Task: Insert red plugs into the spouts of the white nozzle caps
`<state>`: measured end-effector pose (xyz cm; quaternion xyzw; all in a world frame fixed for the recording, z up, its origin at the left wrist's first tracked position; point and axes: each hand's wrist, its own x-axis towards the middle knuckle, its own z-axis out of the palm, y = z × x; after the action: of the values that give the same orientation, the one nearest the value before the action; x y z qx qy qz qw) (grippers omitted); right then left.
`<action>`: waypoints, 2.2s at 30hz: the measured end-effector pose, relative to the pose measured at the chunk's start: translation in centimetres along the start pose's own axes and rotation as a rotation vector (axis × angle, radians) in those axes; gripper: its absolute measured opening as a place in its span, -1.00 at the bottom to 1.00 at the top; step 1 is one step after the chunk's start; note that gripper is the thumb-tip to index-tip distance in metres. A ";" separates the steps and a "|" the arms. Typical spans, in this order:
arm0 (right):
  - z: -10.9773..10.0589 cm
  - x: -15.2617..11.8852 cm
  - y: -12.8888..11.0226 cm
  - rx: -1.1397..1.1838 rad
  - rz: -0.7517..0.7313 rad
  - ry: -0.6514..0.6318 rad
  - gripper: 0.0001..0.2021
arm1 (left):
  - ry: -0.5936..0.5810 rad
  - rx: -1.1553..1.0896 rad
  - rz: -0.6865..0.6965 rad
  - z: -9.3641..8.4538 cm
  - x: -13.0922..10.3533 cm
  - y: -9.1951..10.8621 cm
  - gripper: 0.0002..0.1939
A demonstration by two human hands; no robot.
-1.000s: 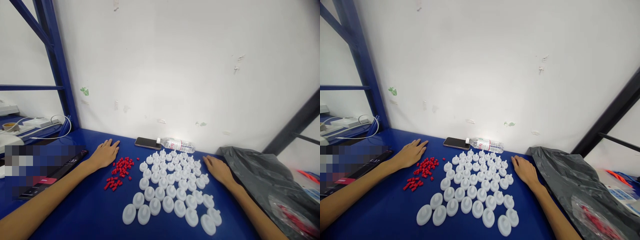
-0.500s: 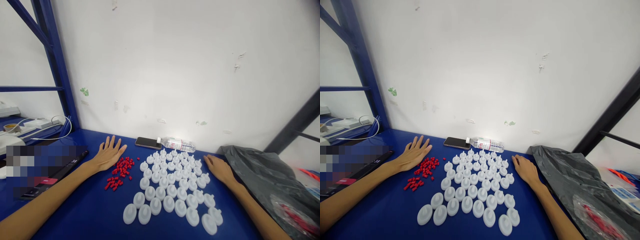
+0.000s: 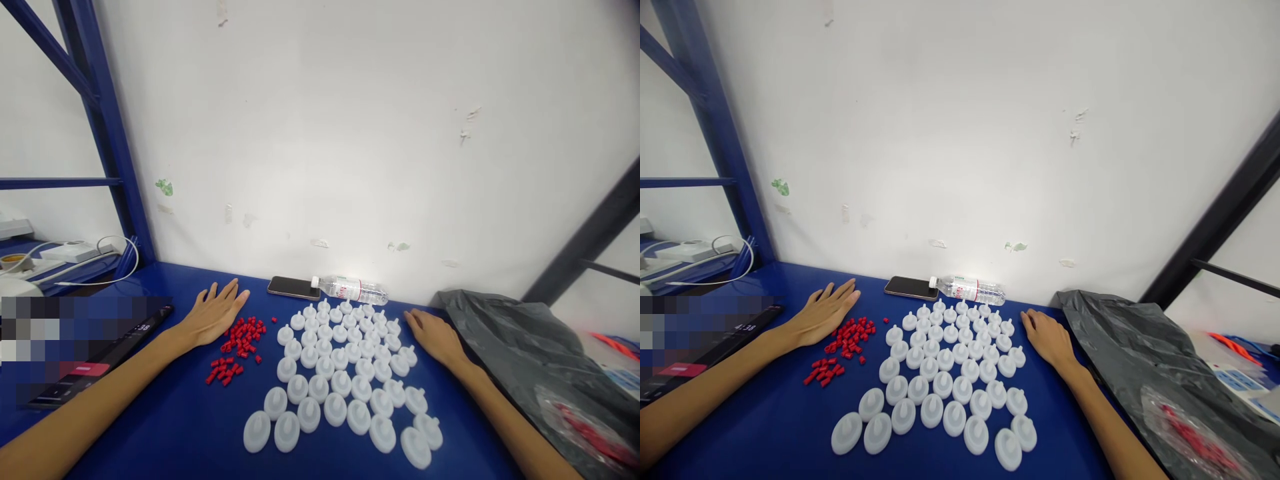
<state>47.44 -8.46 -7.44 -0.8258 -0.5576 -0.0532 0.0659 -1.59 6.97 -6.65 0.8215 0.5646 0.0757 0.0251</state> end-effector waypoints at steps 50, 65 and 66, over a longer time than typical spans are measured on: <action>0.1 0.0 0.4 -0.015 -0.052 -0.012 -0.61 | 0.056 -0.086 0.093 -2.5 0.1 -0.3 -0.51; 0.2 -0.1 0.5 0.006 -0.047 0.005 -0.61 | -0.512 -0.469 0.172 -6.4 -1.7 -1.0 -0.65; 0.3 -0.1 0.5 0.007 -0.049 0.009 -0.61 | -0.499 -0.467 0.169 -6.3 -1.8 -0.9 -0.67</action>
<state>47.88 -8.65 -7.72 -0.8113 -0.5777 -0.0564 0.0699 -3.96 5.37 -0.74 0.8306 0.4385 0.0014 0.3433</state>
